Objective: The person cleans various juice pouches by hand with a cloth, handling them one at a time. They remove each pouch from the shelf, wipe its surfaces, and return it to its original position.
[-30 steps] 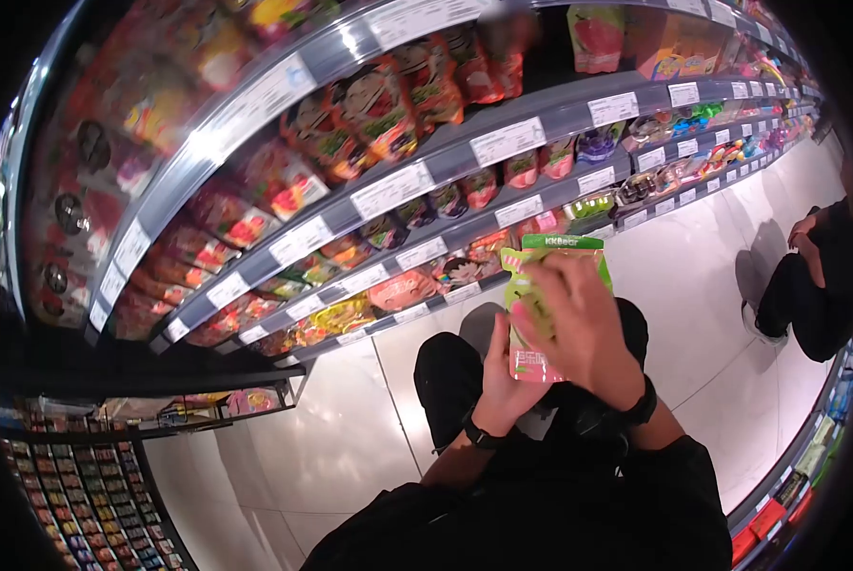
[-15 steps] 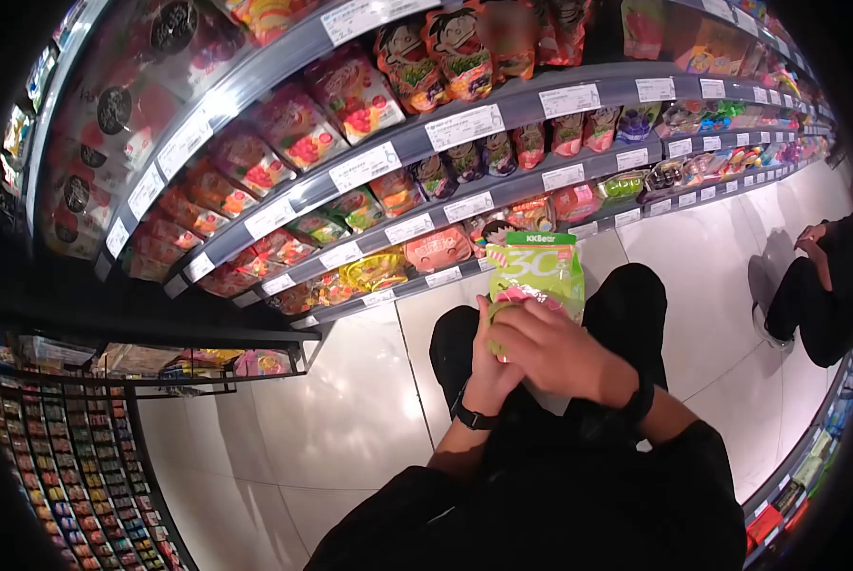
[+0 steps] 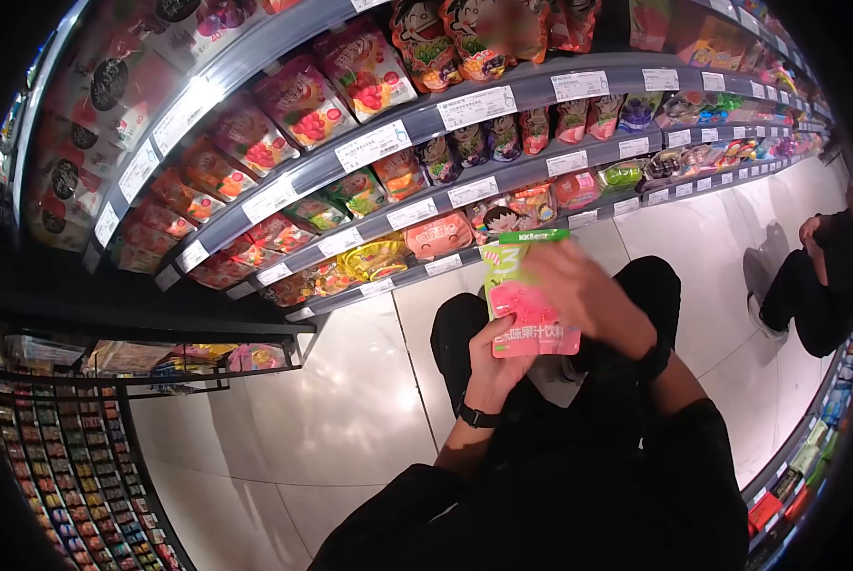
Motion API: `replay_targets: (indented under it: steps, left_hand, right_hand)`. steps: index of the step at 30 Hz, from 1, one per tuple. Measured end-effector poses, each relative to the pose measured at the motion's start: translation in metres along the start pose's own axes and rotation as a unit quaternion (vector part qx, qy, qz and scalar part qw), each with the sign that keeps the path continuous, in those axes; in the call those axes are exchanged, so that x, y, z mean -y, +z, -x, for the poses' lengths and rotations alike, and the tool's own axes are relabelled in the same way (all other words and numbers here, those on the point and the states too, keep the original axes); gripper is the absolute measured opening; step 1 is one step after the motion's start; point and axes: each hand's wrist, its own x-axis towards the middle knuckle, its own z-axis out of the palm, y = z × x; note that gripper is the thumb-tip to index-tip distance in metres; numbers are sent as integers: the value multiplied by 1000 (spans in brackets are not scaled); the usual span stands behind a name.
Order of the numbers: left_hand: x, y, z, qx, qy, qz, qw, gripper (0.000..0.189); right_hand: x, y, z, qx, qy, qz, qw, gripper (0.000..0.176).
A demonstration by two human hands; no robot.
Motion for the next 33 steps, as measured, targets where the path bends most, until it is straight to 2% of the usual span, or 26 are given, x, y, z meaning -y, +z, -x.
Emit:
replay_targets:
  steps: [2,4,6,7,8,10,11,13,14,16,17,18,20,22,23,24,25,27,30,32,33]
  left_hand:
    - [-1,3,2,-33,-5,13,999,44]
    - [-8,6,3,-9,21,60,998,46]
    - [-18,14,0,11,36,68,997,44]
    - [-22,15,-3,35,49,72,996,43]
    - [-22,14,-4,34,47,73,996,43]
    - [-20,8,-11,-23,98,62,993,44]
    - [-19,4,-12,-10,77,83,993,44]
    - [-14,8,-9,-12,69,67,995,45]
    - [-12,11,-8,-14,60,47,997,45]
    - [-12,11,-9,-4,71,31,997,46]
    - [-13,8,-12,2,79,54,995,47]
    - [-13,5,-13,6,85,78,993,47]
    - [-17,16,-14,16,87,90,992,47]
    - [-17,21,-11,7,47,44,998,45]
    - [-14,1,-14,69,11,57,996,43]
    - [-10,3,-12,69,10,58,996,43]
    - [-7,7,-13,32,17,44,998,42]
    - [-7,15,-14,-40,32,18,999,41]
    - [-6,5,-12,-63,48,-32,996,42]
    - [-1,5,-9,-69,64,-54,994,42]
    - [-1,9,-7,-57,66,-28,996,42]
  right_hand:
    - [-20,4,-1,-107,136,7,985,35]
    - [-5,3,3,-108,114,-20,987,34]
    - [23,-2,8,-21,89,-18,996,30]
    - [34,11,15,-46,93,-103,989,26]
    - [48,18,17,-43,83,-94,991,23]
    - [49,21,18,-44,88,-43,994,24]
    - [43,21,18,-42,90,-41,994,24]
    - [22,21,13,-82,158,9,984,23]
    - [17,22,14,-81,155,9,985,23]
    - [12,22,9,-176,293,-152,927,23]
    - [20,20,12,-147,217,-95,960,22]
    - [34,21,15,-147,219,-96,960,22]
    - [53,23,19,-78,158,-85,981,22]
    - [47,23,19,-89,158,-84,980,23]
    - [38,20,14,-86,197,-70,974,24]
    - [30,17,10,-84,232,-55,968,26]
    - [23,19,7,-58,118,13,991,27]
    - [39,28,5,-48,97,-27,994,27]
    - [37,35,8,-35,79,-96,992,27]
    - [2,29,13,-15,68,-63,996,30]
    - [-24,42,26,-67,115,32,991,36]
